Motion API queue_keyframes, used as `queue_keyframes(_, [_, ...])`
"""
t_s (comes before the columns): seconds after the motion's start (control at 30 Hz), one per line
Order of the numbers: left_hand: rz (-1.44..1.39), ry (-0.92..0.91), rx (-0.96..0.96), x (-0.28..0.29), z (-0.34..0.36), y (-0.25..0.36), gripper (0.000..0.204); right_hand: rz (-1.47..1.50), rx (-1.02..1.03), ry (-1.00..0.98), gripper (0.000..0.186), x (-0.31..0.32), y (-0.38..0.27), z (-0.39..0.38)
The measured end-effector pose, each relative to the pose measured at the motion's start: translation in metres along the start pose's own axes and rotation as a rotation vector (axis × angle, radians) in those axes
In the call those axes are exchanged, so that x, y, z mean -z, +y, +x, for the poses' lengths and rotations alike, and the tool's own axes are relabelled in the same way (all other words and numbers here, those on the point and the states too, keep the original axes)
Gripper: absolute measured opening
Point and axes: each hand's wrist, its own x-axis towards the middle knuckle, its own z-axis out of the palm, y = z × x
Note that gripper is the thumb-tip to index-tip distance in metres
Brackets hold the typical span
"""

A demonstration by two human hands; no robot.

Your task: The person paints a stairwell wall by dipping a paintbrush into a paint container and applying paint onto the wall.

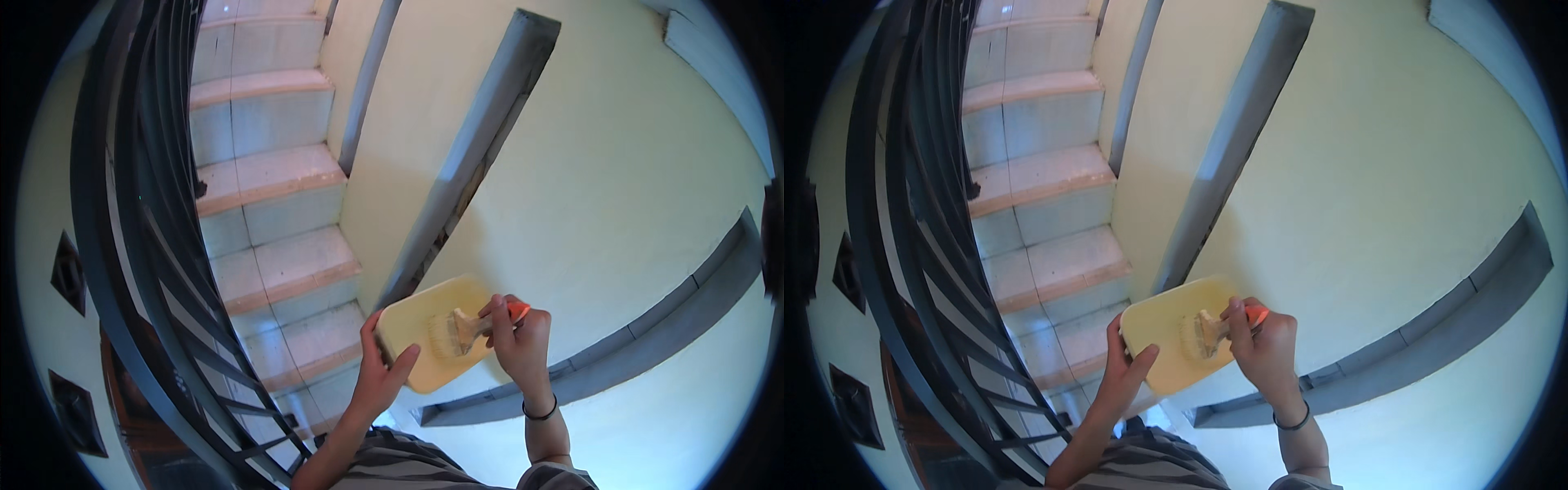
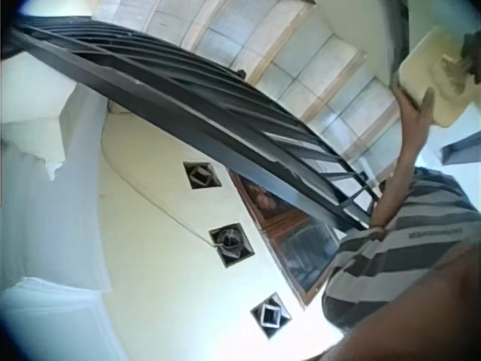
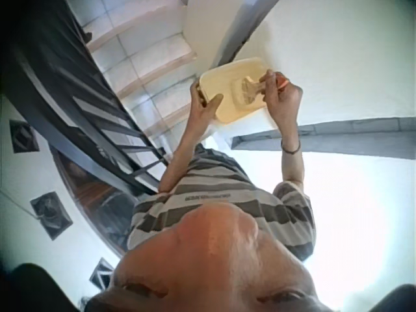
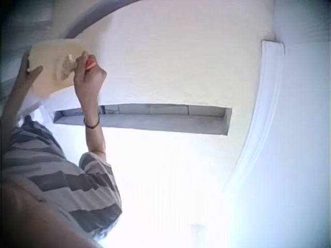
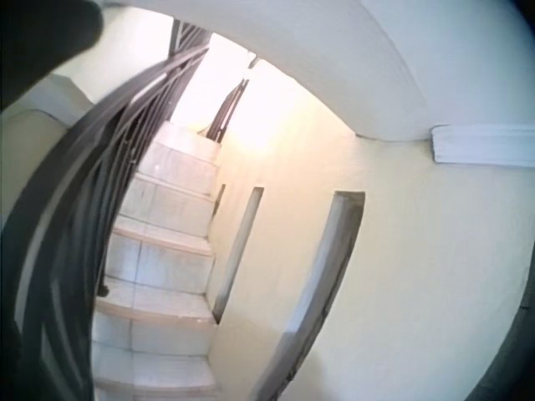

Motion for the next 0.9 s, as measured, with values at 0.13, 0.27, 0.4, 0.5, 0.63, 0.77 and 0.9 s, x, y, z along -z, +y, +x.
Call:
queue_keyframes(0.13, [-0.013,-0.057,-0.049,-0.005,0.012,-0.012,0.077,-0.006,-0.080,0.063,0.038,0.010,-0.011,-0.004])
queue_keyframes(0.27, [-0.087,-0.045,-0.045,-0.001,0.015,-0.011,0.077,0.039,-0.089,0.138,0.040,0.015,-0.015,-0.006])
queue_keyframes(0.4, [-0.090,0.007,-0.044,0.005,0.017,-0.008,0.079,0.133,-0.042,0.214,0.041,0.010,-0.013,0.000])
queue_keyframes(0.5, [-0.086,0.029,-0.021,0.010,0.016,-0.010,0.083,0.117,-0.052,0.194,0.046,0.001,-0.013,0.004])
queue_keyframes(0.63, [-0.089,0.075,0.019,0.020,0.015,-0.004,0.088,0.231,-0.142,0.219,0.050,-0.017,0.004,0.011])
queue_keyframes(0.77, [-0.077,0.119,-0.012,0.030,0.017,-0.005,0.090,0.367,-0.234,0.226,0.050,-0.030,0.024,0.013])
queue_keyframes(0.9, [-0.076,0.159,-0.074,0.037,0.020,0.001,0.093,0.664,-0.472,0.208,0.048,-0.038,0.053,0.008])
